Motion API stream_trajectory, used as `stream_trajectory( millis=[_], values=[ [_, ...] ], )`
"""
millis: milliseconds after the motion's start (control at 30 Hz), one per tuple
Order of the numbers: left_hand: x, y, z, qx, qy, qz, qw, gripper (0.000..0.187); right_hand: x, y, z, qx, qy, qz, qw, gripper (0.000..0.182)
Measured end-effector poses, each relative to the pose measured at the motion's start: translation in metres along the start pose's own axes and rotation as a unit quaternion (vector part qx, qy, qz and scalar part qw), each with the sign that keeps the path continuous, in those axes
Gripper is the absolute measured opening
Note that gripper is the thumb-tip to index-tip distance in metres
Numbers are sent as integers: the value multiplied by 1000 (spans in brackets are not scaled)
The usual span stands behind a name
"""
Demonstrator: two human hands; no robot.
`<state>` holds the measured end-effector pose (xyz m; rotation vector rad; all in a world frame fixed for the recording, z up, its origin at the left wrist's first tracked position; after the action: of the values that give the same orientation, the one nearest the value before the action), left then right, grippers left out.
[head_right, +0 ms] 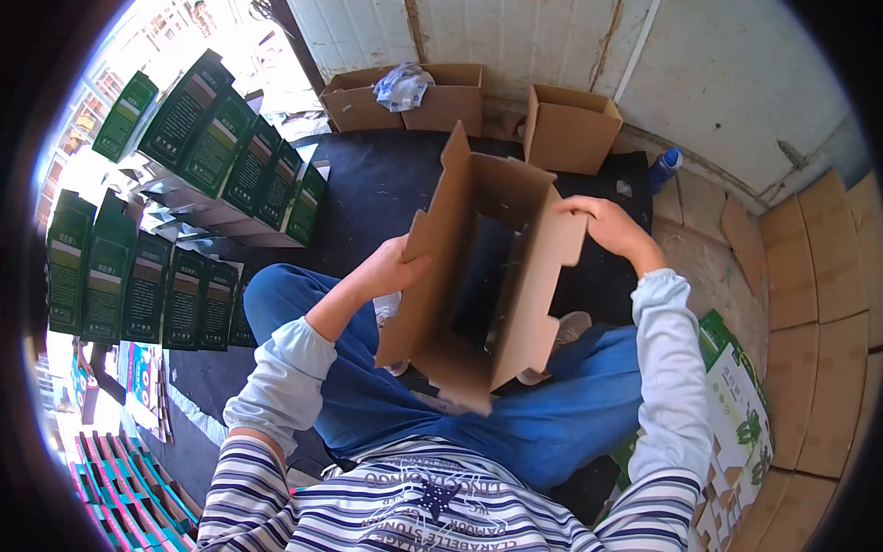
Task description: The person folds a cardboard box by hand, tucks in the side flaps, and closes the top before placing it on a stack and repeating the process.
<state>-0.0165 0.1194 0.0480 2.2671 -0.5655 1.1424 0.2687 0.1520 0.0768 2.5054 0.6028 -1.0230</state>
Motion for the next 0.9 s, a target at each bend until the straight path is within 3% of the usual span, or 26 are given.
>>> stream_trajectory(
  millis=[100,167,233,333,367,400,467,500,600,633,733,767,900],
  values=[
    [8,-9,-3,80,-87,108,987,54,-2,-8,-1,67,-26,-18,997,36],
    [23,-8,-4,157,-191,208,946,63,3,-18,2,10,-96,57,994,37],
    [19,-12,-4,153,-202,157,954,68,-4,-24,-2,-23,-138,132,981,45],
    [15,-17,1,99,-207,54,972,74,-7,-46,-9,-63,-75,227,969,61],
    [14,-17,1,76,-207,14,975,76,-19,-54,-11,-43,11,234,971,69],
    [18,-15,2,64,-221,-5,973,78,-20,-67,-4,-121,104,260,952,66],
    [22,-16,2,51,-264,-44,962,79,-34,-94,4,-43,308,140,940,61],
    [22,-17,3,53,-292,-37,954,78,-45,-94,6,-35,355,180,917,47],
    [9,-21,6,77,-351,-36,933,76,-41,-104,7,49,382,158,909,47],
    [8,-23,6,88,-356,-37,930,76,-38,-104,6,34,375,188,907,57],
    [8,-31,19,72,-388,-30,918,76,-20,-117,6,71,420,207,881,56],
    [8,-34,24,53,-401,-36,914,76,-15,-118,8,101,445,194,868,60],
    [5,-57,32,41,-425,-54,903,76,-42,-106,15,171,518,43,837,46]
  ],
)
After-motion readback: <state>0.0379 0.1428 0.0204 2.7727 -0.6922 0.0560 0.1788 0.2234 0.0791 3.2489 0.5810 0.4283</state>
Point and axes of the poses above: each hand's wrist, its own y-axis away from the middle knuckle, its own z-axis out of the palm, x = y × z, the point moved 9 cm from there along -y, towards the middle knuckle, and after that the axes turned 8 degrees about -x, right-handed, at the moved point
